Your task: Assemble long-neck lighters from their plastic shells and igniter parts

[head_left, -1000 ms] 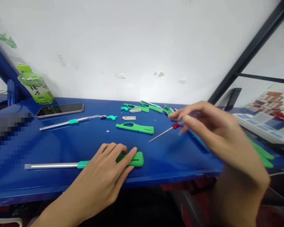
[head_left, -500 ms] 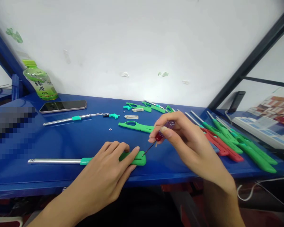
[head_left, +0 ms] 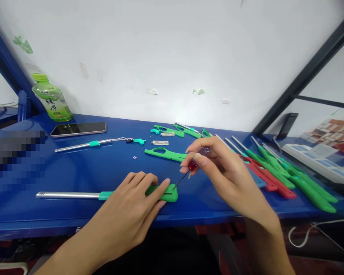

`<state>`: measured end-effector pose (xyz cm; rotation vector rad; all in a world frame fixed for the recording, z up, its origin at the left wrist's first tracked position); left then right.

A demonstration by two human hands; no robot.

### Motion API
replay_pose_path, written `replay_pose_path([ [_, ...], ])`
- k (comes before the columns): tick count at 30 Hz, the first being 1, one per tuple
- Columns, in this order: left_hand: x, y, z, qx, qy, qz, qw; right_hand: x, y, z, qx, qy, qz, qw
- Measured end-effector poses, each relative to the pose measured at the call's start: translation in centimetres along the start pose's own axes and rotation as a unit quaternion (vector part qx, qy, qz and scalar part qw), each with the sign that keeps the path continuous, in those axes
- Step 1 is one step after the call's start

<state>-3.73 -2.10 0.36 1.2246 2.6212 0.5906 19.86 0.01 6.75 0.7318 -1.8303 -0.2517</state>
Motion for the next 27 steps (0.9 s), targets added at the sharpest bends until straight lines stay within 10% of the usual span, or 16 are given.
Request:
replay_pose_path([
  [27, 0.0, 0.0, 0.1, -0.005, 0.005, 0.0, 1.0, 0.1, 0.6, 1.8, -0.08, -0.064, -0.126, 0.987],
])
Point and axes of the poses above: each hand's wrist, its own y-axis towards the middle knuckle, its own z-axis out of the palm, x = y × z, the point moved 1 cm from there along y, towards the middle knuckle, and after that the axes turned 1 degree about z, right-handed, at the moved point
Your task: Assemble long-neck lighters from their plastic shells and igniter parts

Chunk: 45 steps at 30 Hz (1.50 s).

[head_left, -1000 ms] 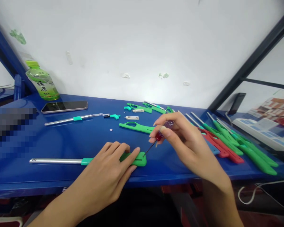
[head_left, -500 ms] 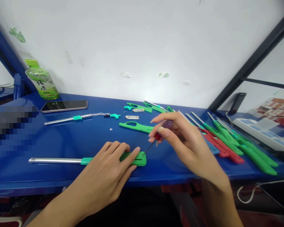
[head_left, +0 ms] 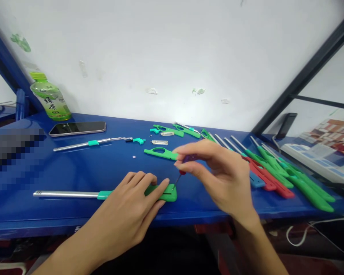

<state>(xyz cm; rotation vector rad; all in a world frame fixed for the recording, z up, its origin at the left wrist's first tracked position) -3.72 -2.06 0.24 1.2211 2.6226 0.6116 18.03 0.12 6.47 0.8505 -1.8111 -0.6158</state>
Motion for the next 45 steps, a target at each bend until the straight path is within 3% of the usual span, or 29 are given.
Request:
replay_pose_path([
  [4, 0.0, 0.1, 0.0, -0.003, -0.004, 0.001, 1.0, 0.2, -0.2, 0.7, -0.032, -0.046, -0.043, 0.997],
  [8, 0.0, 0.1, -0.1, -0.003, -0.003, 0.008, 1.0, 0.5, -0.3, 0.8, 0.001, -0.019, 0.004, 1.0],
  [13, -0.1, 0.0, -0.1, -0.004, -0.002, 0.01, 1.0, 0.9, -0.3, 0.4, -0.063, -0.122, -0.023, 0.99],
  [18, 0.0, 0.1, 0.0, -0.004, -0.007, 0.012, 1.0, 1.2, -0.3, 0.1, 0.045, -0.057, -0.022, 0.997],
  [22, 0.1, 0.0, 0.1, -0.005, -0.009, 0.008, 1.0, 1.8, -0.2, -0.4, -0.006, -0.146, 0.0, 0.989],
  [24, 0.1, 0.0, 0.1, -0.005, -0.01, 0.004, 1.0, 2.2, -0.1, -0.8, -0.002, -0.171, 0.008, 0.985],
  [29, 0.1, -0.1, 0.0, 0.001, -0.014, 0.003, 1.0, 3.7, 0.2, -2.6, 0.117, -0.145, 0.041, 0.982],
  [35, 0.1, 0.0, 0.0, 0.0, -0.002, 0.006, 1.0, 4.0, 0.8, -3.0, 0.068, -0.298, 0.046, 0.951],
  [40, 0.1, -0.1, 0.1, -0.003, 0.007, 0.006, 1.0, 3.7, 1.6, -1.3, 0.06, -0.233, 0.065, 0.969],
  [45, 0.0, -0.1, 0.0, -0.01, 0.004, 0.008, 1.0, 3.9, 1.3, -1.1, 0.116, -0.167, 0.041, 0.978],
])
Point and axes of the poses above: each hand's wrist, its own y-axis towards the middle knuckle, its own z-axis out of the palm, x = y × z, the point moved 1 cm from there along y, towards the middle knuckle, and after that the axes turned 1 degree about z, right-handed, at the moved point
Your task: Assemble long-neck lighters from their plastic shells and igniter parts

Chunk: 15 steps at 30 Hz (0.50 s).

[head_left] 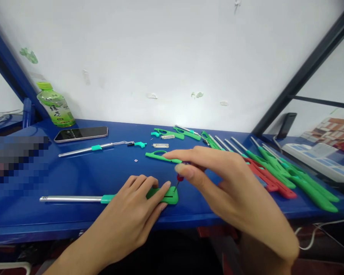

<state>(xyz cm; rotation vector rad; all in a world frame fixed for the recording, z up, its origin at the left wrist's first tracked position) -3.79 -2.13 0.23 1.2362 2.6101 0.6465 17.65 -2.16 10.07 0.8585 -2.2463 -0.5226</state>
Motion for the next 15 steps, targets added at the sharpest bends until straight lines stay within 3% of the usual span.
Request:
replay_pose_path([
  [4, 0.04, 0.11, 0.03, 0.001, -0.003, -0.001, 1.0, -0.25, 0.12, -0.44, 0.002, 0.035, -0.032, 0.999],
  [7, 0.09, 0.11, 0.1, 0.001, -0.006, -0.006, 1.0, -0.38, 0.52, -0.45, -0.027, 0.066, -0.015, 0.997],
  [12, 0.12, -0.04, 0.17, -0.001, -0.005, -0.007, 1.0, -0.58, 0.65, -0.04, -0.129, -0.058, -0.009, 0.99],
  [15, 0.15, -0.08, 0.23, 0.0, 0.001, -0.003, 1.0, -0.88, 0.49, 0.0, -0.077, -0.075, -0.034, 0.994],
])
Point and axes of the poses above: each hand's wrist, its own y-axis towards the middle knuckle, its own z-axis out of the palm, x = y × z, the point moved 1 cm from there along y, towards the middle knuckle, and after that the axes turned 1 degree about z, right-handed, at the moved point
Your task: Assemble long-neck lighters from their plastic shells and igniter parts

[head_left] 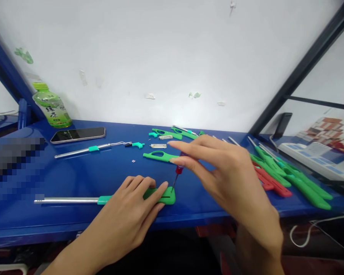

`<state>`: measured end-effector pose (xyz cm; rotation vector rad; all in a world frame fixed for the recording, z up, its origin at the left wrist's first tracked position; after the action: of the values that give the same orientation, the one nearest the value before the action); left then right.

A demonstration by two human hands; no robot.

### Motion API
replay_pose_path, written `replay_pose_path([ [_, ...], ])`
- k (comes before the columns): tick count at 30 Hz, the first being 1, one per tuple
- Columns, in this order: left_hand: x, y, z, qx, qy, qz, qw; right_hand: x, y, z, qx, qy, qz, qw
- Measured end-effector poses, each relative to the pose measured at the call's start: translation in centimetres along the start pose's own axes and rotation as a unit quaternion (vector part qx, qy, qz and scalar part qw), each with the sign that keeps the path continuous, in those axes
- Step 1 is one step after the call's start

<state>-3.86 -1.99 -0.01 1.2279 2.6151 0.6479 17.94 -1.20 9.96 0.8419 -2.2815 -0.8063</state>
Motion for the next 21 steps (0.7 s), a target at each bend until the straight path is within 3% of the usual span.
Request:
replay_pose_path([
  [3, 0.0, 0.0, 0.0, 0.002, 0.002, 0.002, 1.0, -0.2, -0.1, 0.0, 0.066, 0.091, -0.03, 0.993],
  [5, -0.1, 0.1, -0.1, 0.008, 0.003, -0.004, 1.0, -0.2, 0.1, 0.1, 0.069, 0.145, -0.019, 0.987],
  [11, -0.7, 0.4, -0.9, 0.056, -0.009, -0.024, 0.998, -0.2, 0.6, 0.7, 0.013, 0.058, 0.01, 0.998],
  [13, -0.8, 0.4, -1.1, 0.063, -0.013, -0.033, 0.997, -0.4, 0.4, 0.5, 0.028, 0.07, -0.001, 0.997],
  [18, -0.7, 0.3, -1.0, 0.069, -0.015, -0.039, 0.997, -0.3, -0.5, 0.1, 0.134, 0.194, -0.032, 0.971],
  [21, -0.7, 0.3, -0.9, 0.064, -0.022, -0.04, 0.997, 0.4, -0.8, 0.3, 0.107, 0.155, -0.02, 0.982],
])
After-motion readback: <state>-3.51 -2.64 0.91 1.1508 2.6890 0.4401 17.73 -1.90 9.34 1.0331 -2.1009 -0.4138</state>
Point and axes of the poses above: each hand's wrist, its own y-axis towards the middle knuckle, its own z-axis out of the palm, x = y × z, the point moved 1 cm from there along y, towards the middle knuckle, and after that the axes turned 1 degree about z, right-handed, at the moved point
